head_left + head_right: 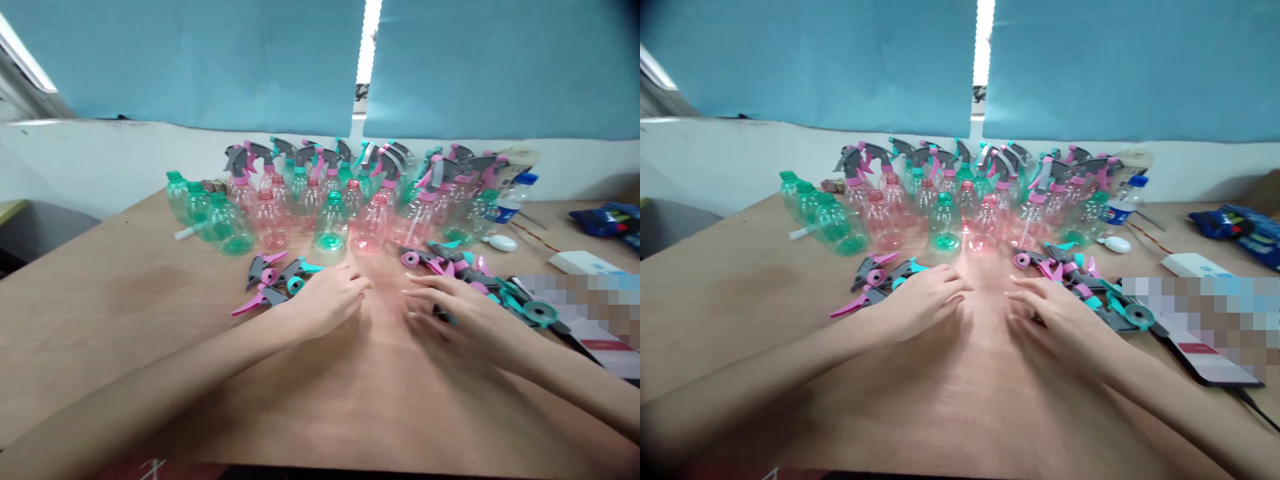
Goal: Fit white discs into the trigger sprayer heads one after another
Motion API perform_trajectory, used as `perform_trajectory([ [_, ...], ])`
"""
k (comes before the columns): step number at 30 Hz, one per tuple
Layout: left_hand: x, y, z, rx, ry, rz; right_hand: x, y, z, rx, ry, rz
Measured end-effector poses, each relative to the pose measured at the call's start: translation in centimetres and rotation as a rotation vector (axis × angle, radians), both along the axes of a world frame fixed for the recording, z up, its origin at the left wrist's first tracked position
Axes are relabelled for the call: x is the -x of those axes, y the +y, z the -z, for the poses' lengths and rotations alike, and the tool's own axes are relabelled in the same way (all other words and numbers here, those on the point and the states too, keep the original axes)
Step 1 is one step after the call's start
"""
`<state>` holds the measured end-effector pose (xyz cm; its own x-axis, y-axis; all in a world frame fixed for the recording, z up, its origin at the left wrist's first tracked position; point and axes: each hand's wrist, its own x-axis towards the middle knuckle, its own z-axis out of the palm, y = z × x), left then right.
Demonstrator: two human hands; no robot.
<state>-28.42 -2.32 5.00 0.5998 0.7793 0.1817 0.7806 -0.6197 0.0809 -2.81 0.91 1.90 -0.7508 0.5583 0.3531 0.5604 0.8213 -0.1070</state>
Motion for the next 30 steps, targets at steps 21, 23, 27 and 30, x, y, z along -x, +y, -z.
perform_trajectory([
  [21, -11.9, 10.7, 3.4, -0.069, 0.031, 0.124, -7.0, 1.1, 1.6, -0.078, -0.142, 0.449],
  [23, -11.7, 10.4, 3.4, -0.075, 0.042, 0.117, -6.6, 0.8, 1.5, -0.070, -0.128, 0.433],
  [27, -11.4, 9.8, 2.3, -0.092, 0.050, 0.090, -5.8, 0.0, 0.7, 0.001, -0.073, 0.361],
  [30, -12.1, 10.3, 1.5, -0.107, 0.038, 0.075, -5.7, 0.0, 0.0, -0.040, -0.062, 0.325],
])
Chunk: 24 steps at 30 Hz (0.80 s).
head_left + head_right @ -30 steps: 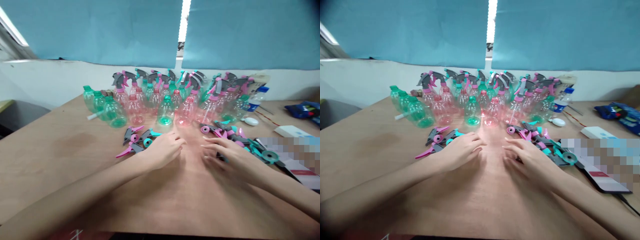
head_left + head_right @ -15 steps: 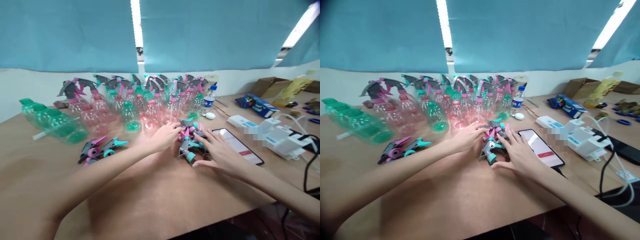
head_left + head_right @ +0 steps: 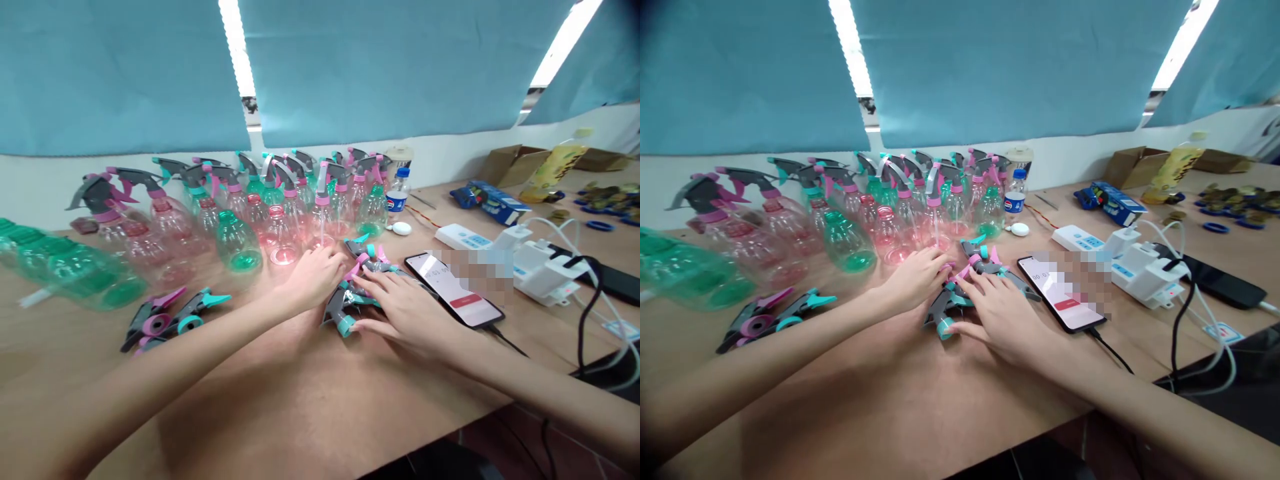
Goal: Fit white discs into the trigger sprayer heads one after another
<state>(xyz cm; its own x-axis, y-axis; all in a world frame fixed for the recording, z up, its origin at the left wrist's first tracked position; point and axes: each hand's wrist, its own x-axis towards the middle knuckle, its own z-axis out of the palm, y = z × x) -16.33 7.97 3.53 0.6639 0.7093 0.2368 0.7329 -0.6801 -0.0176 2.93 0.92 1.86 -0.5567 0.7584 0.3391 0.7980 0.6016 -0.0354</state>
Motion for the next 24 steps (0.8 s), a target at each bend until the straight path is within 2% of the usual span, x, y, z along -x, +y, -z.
perform_trajectory([
  [3, -1.7, 1.6, 0.0, 0.007, 0.001, 0.054, -0.3, 0.3, 0.0, -0.049, -0.029, 0.035],
  [7, -3.8, 4.0, 1.1, 0.020, 0.019, 0.093, -0.6, 0.0, 0.8, -0.065, -0.039, 0.068],
  [10, -4.4, 4.9, 1.5, 0.056, 0.059, 0.110, -0.9, -0.4, 1.3, -0.066, 0.006, 0.075],
  [17, -4.2, 4.7, 0.5, 0.081, 0.104, 0.100, -1.9, -0.3, 1.2, 0.036, 0.139, -0.014],
  [24, -4.8, 3.9, 0.0, 0.075, 0.053, 0.132, -2.1, -0.9, 0.3, 0.170, 0.288, -0.095],
])
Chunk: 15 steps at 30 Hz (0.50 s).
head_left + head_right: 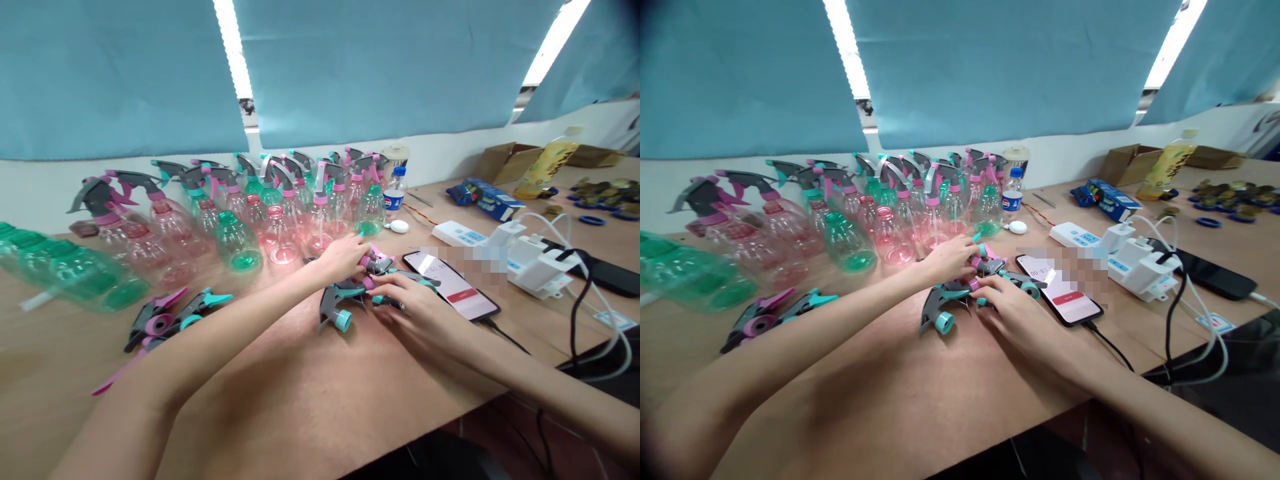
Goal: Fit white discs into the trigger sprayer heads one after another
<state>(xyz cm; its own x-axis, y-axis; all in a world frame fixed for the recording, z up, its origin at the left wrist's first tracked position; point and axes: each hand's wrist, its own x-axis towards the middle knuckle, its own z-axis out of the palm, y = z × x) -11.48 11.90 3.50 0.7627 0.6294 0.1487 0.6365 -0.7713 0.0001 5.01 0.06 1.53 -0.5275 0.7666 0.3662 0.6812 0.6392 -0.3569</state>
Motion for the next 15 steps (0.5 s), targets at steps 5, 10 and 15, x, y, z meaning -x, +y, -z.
perform_trajectory([
  [5, 0.8, -1.6, -2.3, 0.035, -0.078, 0.028, 1.2, -1.0, 0.0, -0.127, -0.087, 0.029],
  [10, 4.4, -5.2, -4.4, 0.074, -0.178, 0.023, 2.1, -1.6, 0.5, -0.376, -0.001, -0.020],
  [15, 7.4, -8.7, -2.7, 0.210, -0.429, -0.128, 2.3, -1.4, 0.9, -0.414, -0.027, -0.005],
])
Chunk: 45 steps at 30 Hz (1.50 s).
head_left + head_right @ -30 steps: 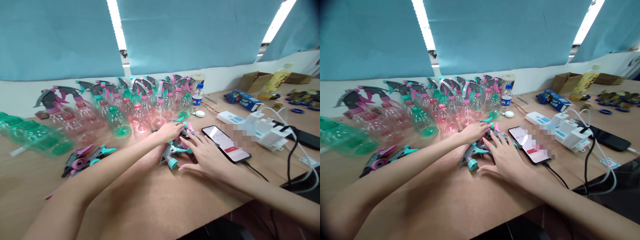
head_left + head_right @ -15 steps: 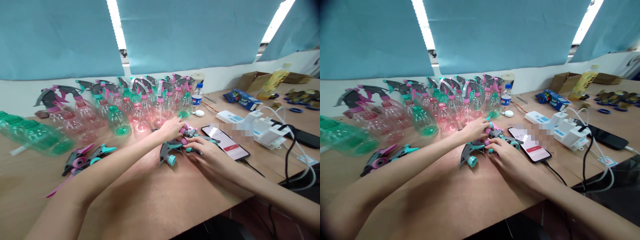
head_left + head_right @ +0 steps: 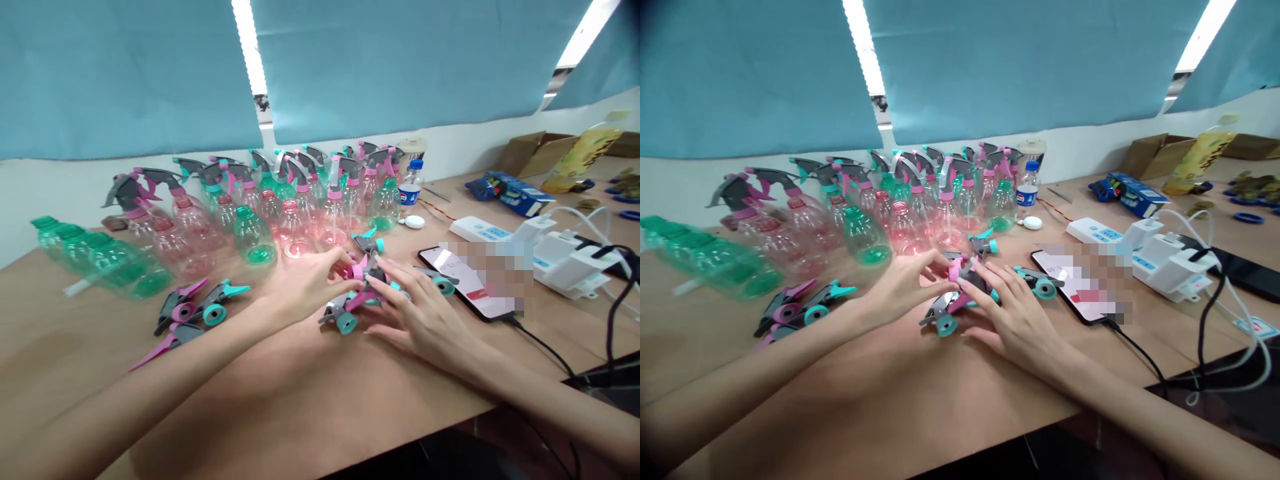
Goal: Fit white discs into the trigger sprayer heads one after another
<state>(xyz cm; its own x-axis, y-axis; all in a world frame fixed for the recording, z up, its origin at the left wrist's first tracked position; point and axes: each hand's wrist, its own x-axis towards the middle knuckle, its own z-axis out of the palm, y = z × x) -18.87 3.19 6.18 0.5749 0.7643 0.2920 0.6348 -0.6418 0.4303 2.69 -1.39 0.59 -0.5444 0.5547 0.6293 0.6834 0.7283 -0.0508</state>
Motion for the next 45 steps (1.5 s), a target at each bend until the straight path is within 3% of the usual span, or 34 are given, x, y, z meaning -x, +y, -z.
perform_trajectory([
  [3, 0.1, -1.2, 2.0, 0.060, 0.023, 0.032, 0.5, 0.3, -0.2, 0.005, 0.038, 0.011],
  [7, -0.1, -2.4, 3.3, -0.028, 0.029, 0.027, 1.0, 0.9, -0.5, 0.071, -0.075, 0.049],
  [11, 0.6, -4.0, 2.8, -0.066, 0.029, 0.101, 0.8, 1.7, -0.2, 0.097, -0.167, 0.053],
  [15, 1.7, -5.8, 2.0, -0.029, 0.246, 0.262, 0.3, 2.6, 0.1, 0.094, -0.224, 0.082],
  [19, 2.8, -7.2, 1.7, -0.047, 0.348, 0.279, 0.1, 3.7, -0.2, 0.136, -0.244, 0.127],
  [24, 4.3, -7.7, 2.2, -0.057, 0.288, 0.219, 0.6, 4.6, -0.8, 0.166, -0.267, 0.180],
  [29, 5.1, -7.4, 3.1, -0.080, 0.317, 0.038, 2.1, 5.7, -1.3, 0.094, -0.263, 0.208],
  [32, 5.7, -7.0, 3.5, -0.094, 0.289, 0.009, 3.7, 5.6, -1.8, 0.126, -0.132, 0.108],
  [36, 6.4, -7.1, 4.1, -0.025, 0.017, -0.117, 6.2, 3.9, -2.1, 0.405, 0.201, -0.208],
  [38, 6.6, -7.4, 4.4, -0.014, -0.115, -0.219, 7.1, 2.7, -1.6, 0.493, 0.319, -0.283],
  [41, 6.5, -7.7, 4.5, 0.026, -0.251, -0.317, 7.7, 1.4, -0.6, 0.500, 0.349, -0.323],
  [45, 6.4, -7.5, 4.4, 0.090, -0.334, -0.316, 7.8, 0.4, 0.0, 0.421, 0.275, -0.328],
])
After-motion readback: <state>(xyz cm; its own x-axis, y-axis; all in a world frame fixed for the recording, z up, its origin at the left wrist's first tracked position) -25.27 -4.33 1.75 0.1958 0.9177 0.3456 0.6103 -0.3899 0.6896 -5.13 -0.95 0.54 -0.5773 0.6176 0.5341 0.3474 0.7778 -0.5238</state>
